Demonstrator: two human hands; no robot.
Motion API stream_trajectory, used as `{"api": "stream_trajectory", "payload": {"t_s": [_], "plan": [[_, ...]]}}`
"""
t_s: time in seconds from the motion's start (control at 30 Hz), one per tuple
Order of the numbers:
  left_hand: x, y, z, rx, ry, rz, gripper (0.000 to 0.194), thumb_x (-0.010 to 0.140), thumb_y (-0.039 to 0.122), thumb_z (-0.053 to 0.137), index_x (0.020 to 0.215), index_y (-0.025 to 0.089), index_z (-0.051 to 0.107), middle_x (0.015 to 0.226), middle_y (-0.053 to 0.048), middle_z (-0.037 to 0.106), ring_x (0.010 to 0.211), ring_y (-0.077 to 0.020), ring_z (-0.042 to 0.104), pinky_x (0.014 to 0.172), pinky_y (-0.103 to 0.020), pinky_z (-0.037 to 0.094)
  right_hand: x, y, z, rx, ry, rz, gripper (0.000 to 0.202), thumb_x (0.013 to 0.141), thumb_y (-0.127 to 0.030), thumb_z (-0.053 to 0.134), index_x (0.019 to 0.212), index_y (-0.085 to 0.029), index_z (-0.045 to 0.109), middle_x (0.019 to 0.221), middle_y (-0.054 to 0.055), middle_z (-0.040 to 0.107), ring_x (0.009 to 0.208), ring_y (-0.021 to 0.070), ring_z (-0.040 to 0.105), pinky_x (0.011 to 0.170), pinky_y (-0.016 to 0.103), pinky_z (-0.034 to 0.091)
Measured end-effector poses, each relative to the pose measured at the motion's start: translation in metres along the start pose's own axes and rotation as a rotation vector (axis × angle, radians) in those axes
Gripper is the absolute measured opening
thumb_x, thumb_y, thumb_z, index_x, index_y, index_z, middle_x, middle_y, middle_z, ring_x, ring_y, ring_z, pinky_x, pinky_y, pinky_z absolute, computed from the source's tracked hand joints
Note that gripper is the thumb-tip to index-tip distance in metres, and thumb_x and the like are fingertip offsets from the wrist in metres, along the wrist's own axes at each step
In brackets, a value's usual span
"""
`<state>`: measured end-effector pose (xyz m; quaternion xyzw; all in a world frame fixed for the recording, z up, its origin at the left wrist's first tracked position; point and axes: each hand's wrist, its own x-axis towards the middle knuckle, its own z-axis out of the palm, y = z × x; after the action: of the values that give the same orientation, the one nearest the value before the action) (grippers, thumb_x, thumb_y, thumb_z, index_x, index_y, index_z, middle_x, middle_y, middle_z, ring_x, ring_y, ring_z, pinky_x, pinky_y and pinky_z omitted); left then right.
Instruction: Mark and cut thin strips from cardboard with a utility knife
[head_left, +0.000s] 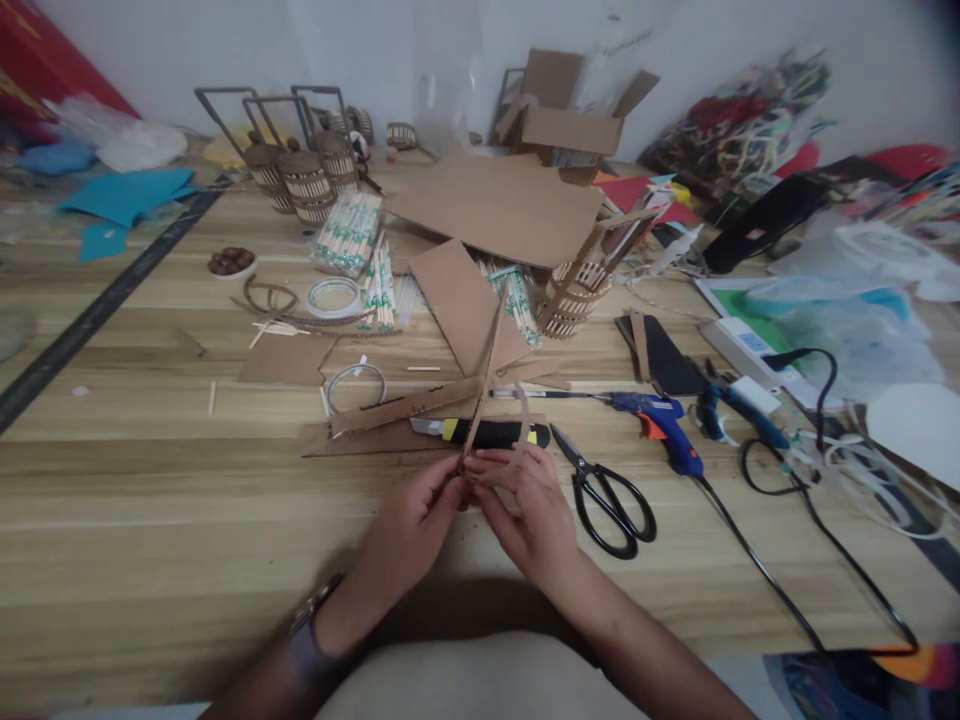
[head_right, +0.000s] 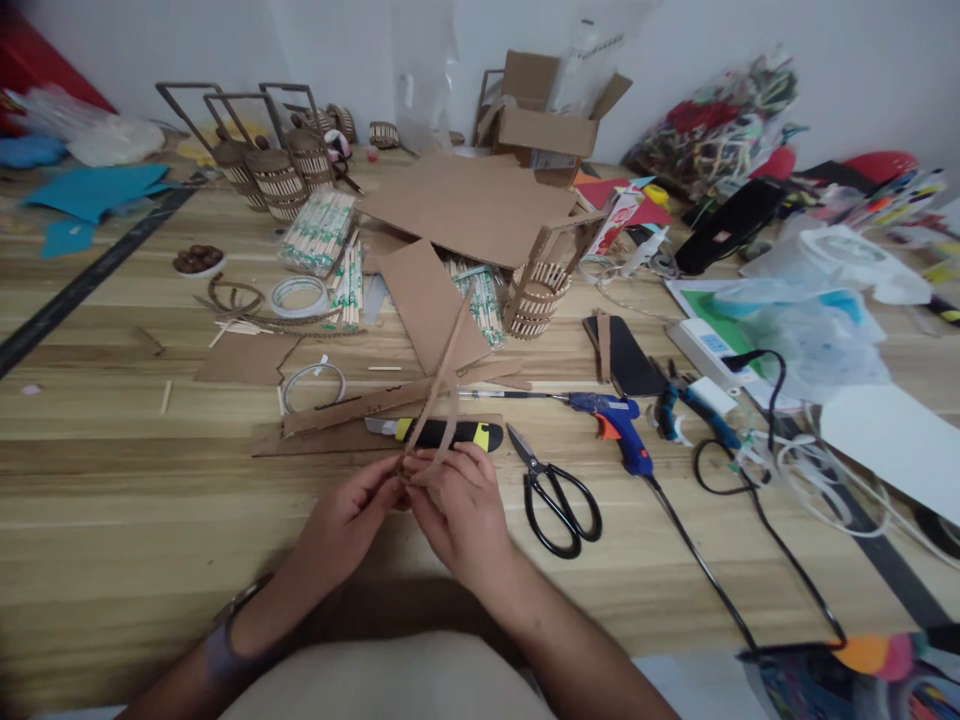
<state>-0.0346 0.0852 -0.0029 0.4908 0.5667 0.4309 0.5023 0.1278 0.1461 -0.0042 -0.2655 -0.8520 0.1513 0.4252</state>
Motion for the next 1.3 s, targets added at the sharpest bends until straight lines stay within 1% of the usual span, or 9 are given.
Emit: {"api": "stream_trajectory", "payload": {"t_s": [0.13,0.33,0.57,0.7,0.8,0.93,1.03,1.2,1.3], "plan": [[0.0007,0.0003,0.0014,-0.014,-0.020,0.013,0.036,0.099,0.040,0.048,0.120,0.020,0.070,0.105,-0.006,0.078,0.088,-0.0197,0.073,0.081,-0.031,0.058,-0.0005,-0.0003,-0.0018,0.020,0.013,0.044,0.020,0.094,-0.012,0.056,0.107,-0.027,0.060,0.096,0.000,0.079,0.094,0.0186,0.074,0.096,0.041,0.046],[-0.0008,-0.0011,-0.0004,-0.033,-0.050,-0.016,0.036,0.100,0.041,0.048,0.117,0.019,0.071,0.102,-0.007,0.079,0.092,-0.0206,0.074,0.084,-0.032,0.058,-0.0006,-0.0014,-0.0029,0.142,0.066,0.169,0.020,0.095,-0.010,0.051,0.102,-0.028,0.056,0.093,0.001,0.078,0.093,0.0189,0.074,0.092,0.041,0.050],[0.0018,0.0021,-0.0034,0.037,-0.054,0.000,0.040,0.100,0.045,0.048,0.128,0.023,0.067,0.117,-0.006,0.076,0.102,-0.0228,0.071,0.087,-0.034,0.055,0.0006,-0.0019,-0.0022,0.094,-0.004,0.051,0.022,0.093,-0.014,0.054,0.109,-0.029,0.057,0.095,0.001,0.078,0.093,0.0198,0.074,0.093,0.042,0.051],[0.0022,-0.0016,-0.0037,0.062,-0.033,-0.007,0.040,0.101,0.044,0.046,0.128,0.023,0.067,0.118,-0.006,0.075,0.106,-0.0239,0.070,0.089,-0.035,0.055,-0.0009,-0.0015,0.0020,0.028,-0.025,0.062,0.016,0.094,-0.021,0.061,0.108,-0.028,0.058,0.102,0.004,0.078,0.100,0.0219,0.072,0.094,0.043,0.049],[0.0013,-0.0052,-0.0038,0.055,-0.035,0.001,0.040,0.102,0.042,0.046,0.129,0.022,0.065,0.119,-0.007,0.075,0.102,-0.0230,0.070,0.089,-0.035,0.055,-0.0018,-0.0012,0.0040,0.009,-0.014,0.062,0.013,0.095,-0.017,0.059,0.102,-0.028,0.058,0.101,0.003,0.078,0.099,0.0208,0.072,0.094,0.043,0.048],[0.0008,-0.0046,-0.0033,0.043,-0.049,0.009,0.037,0.101,0.038,0.046,0.123,0.021,0.069,0.107,-0.006,0.078,0.094,-0.0215,0.072,0.086,-0.033,0.056,0.0001,-0.0022,0.0009,0.053,0.013,0.139,0.014,0.095,-0.014,0.055,0.099,-0.028,0.057,0.092,0.001,0.078,0.090,0.0192,0.074,0.095,0.041,0.048],[0.0012,-0.0023,-0.0029,0.028,-0.065,-0.021,0.036,0.100,0.037,0.046,0.119,0.020,0.071,0.099,-0.006,0.079,0.089,-0.0211,0.073,0.084,-0.033,0.056,0.0024,-0.0038,-0.0021,0.093,0.034,0.201,0.017,0.095,-0.012,0.052,0.099,-0.028,0.056,0.089,0.000,0.077,0.089,0.0190,0.074,0.092,0.040,0.050],[0.0034,0.0001,-0.0040,0.003,-0.068,-0.023,0.038,0.100,0.043,0.050,0.127,0.022,0.068,0.123,-0.007,0.074,0.110,-0.0236,0.069,0.094,-0.034,0.053,0.0015,-0.0049,-0.0004,0.115,0.014,0.094,0.019,0.091,-0.011,0.055,0.101,-0.028,0.055,0.092,0.000,0.076,0.091,0.0191,0.073,0.093,0.040,0.049],[0.0043,0.0011,-0.0048,0.019,-0.064,0.002,0.039,0.101,0.043,0.048,0.128,0.023,0.068,0.127,-0.006,0.073,0.116,-0.0245,0.067,0.099,-0.036,0.051,-0.0007,-0.0037,0.0029,0.081,0.004,0.068,0.017,0.092,-0.015,0.059,0.103,-0.027,0.055,0.096,0.001,0.076,0.095,0.0201,0.072,0.093,0.041,0.048]]}}
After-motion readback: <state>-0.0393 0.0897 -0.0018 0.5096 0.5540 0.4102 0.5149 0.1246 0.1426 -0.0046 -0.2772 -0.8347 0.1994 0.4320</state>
